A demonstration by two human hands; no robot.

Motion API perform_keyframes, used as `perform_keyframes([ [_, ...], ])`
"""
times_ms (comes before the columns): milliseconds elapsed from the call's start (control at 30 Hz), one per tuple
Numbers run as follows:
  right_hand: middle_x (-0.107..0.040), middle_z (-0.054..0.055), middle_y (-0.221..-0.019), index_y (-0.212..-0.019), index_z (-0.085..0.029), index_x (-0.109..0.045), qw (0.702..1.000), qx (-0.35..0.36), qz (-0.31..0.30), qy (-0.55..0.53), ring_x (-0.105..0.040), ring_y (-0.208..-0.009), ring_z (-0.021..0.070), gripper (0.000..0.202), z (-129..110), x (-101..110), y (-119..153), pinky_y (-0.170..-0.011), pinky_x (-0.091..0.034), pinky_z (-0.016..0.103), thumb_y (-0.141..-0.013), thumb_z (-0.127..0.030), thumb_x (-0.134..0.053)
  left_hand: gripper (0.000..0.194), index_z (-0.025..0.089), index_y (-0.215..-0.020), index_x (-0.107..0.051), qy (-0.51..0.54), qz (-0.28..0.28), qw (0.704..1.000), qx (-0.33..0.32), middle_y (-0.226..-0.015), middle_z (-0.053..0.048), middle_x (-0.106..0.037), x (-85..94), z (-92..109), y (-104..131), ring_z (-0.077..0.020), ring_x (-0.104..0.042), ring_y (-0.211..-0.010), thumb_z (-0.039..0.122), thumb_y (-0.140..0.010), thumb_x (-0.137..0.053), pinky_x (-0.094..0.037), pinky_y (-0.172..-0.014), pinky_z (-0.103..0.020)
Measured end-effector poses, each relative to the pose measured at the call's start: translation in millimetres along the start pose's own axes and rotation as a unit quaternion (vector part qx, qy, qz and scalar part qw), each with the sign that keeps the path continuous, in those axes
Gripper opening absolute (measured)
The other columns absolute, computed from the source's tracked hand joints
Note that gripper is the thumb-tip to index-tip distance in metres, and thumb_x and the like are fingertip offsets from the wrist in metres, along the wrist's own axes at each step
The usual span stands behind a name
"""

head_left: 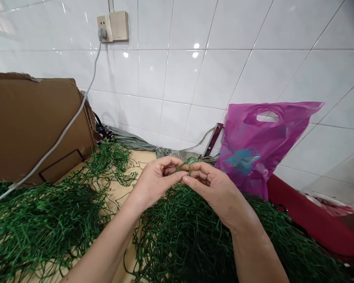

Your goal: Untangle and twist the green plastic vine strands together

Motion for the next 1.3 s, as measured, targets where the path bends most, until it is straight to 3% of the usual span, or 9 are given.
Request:
perform_keyframes([
  [200, -0.071, 0.001, -0.078, -0.089, -0.019, -0.069, 0.998, 0.028, 0.014, 0.061, -0.063, -0.075, 0.0159, 0.016, -10, 12, 3, -0.070, -0.047, 0.029, -0.086, -0.034, -0.063, 0.022, 0.015, -0.089, -0.072, 0.116, 0.008, 0.992, 0.050, -0.086, -0.002, -0.071, 5.6, -9, -1, -0.0135, -0.067, -0.083, 0.035, -0.080, -0.079, -0.051, -0.085, -0.028],
  [367, -0.068, -0.002, -0.068, -0.081, -0.021, -0.069, 0.980, 0.038, 0.007, 0.196, -0.061, -0.065, 0.0161, 0.021, -22, 20, 14, -0.064, -0.046, 0.028, -0.090, -0.035, -0.056, 0.024, 0.016, -0.084, -0.074, 0.129, 0.066, 0.989, 0.029, -0.078, 0.000, -0.067, 21.2, -8, -5, -0.0115, -0.061, -0.076, 0.037, -0.077, -0.082, -0.049, -0.078, -0.025],
  [467, -0.073, 0.000, -0.075, -0.080, -0.024, -0.072, 0.966, 0.027, -0.020, 0.257, -0.065, -0.068, 0.0185, 0.022, -20, 22, 21, -0.063, -0.048, 0.029, -0.089, -0.038, -0.058, 0.026, 0.016, -0.087, -0.076, 0.160, 0.080, 0.983, 0.042, -0.077, 0.000, -0.065, 23.1, -10, -4, -0.0110, -0.058, -0.073, 0.039, -0.077, -0.082, -0.048, -0.073, -0.023],
  [600, -0.078, 0.003, -0.094, -0.091, -0.027, -0.075, 0.950, 0.053, 0.104, 0.290, -0.070, -0.087, 0.0242, 0.024, -36, 42, 28, -0.077, -0.053, 0.033, -0.087, -0.046, -0.062, 0.029, 0.017, -0.093, -0.076, 0.187, 0.077, 0.977, 0.066, -0.084, -0.002, -0.063, 16.2, -13, 2, -0.0109, -0.055, -0.072, 0.045, -0.085, -0.073, -0.046, -0.069, -0.023],
  [733, -0.077, 0.003, -0.098, -0.099, -0.026, -0.073, 0.948, 0.079, 0.188, 0.246, -0.070, -0.087, 0.0217, 0.036, -53, 42, 33, -0.072, -0.053, 0.030, -0.097, -0.051, -0.047, 0.033, 0.021, -0.100, -0.076, 0.115, 0.038, 0.992, 0.035, -0.086, -0.001, -0.056, 3.0, -8, 6, -0.0116, -0.050, -0.073, 0.048, -0.096, -0.058, -0.042, -0.067, -0.023],
  [833, -0.076, 0.003, -0.102, -0.107, -0.025, -0.071, 0.962, 0.094, 0.151, 0.206, -0.070, -0.088, 0.0201, 0.031, -54, 24, 26, -0.075, -0.053, 0.030, -0.095, -0.048, -0.053, 0.035, 0.024, -0.106, -0.074, 0.073, 0.006, 0.997, 0.024, -0.084, 0.000, -0.052, -6.8, -8, 7, -0.0124, -0.048, -0.073, 0.051, -0.098, -0.052, -0.041, -0.067, -0.023],
  [967, -0.075, 0.004, -0.102, -0.105, -0.024, -0.069, 0.963, 0.108, 0.133, 0.207, -0.069, -0.093, 0.0213, 0.020, -48, 9, 19, -0.082, -0.052, 0.033, -0.086, -0.030, -0.064, 0.039, 0.022, -0.104, -0.073, 0.088, 0.014, 0.995, 0.044, -0.084, 0.000, -0.054, -9.2, -17, 8, -0.0134, -0.050, -0.075, 0.055, -0.096, -0.053, -0.043, -0.070, -0.025],
  [1133, -0.073, 0.001, -0.082, -0.084, -0.023, -0.068, 0.958, 0.105, 0.138, 0.228, -0.067, -0.074, 0.0191, 0.012, -45, 11, 17, -0.071, -0.049, 0.031, -0.087, -0.026, -0.057, 0.042, 0.020, -0.097, -0.075, 0.134, -0.005, 0.987, 0.090, -0.077, -0.002, -0.059, -10.4, -27, 5, -0.0146, -0.053, -0.072, 0.058, -0.092, -0.058, -0.043, -0.066, -0.025],
  [1300, -0.073, 0.001, -0.081, -0.082, -0.023, -0.069, 0.951, 0.093, 0.144, 0.258, -0.065, -0.072, 0.0196, 0.013, -47, 22, 20, -0.070, -0.048, 0.032, -0.086, -0.027, -0.058, 0.029, 0.019, -0.088, -0.079, 0.182, 0.049, 0.978, 0.085, -0.085, -0.004, -0.067, 10.4, -22, -1, -0.0141, -0.058, -0.080, 0.047, -0.080, -0.076, -0.047, -0.077, -0.025],
])
Point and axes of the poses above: each hand's wrist, its own y-axis away from the middle knuckle, its own x-axis out of the back of the hand, z = x × y, the point moved 9 cm from there along -y, towards the middle knuckle
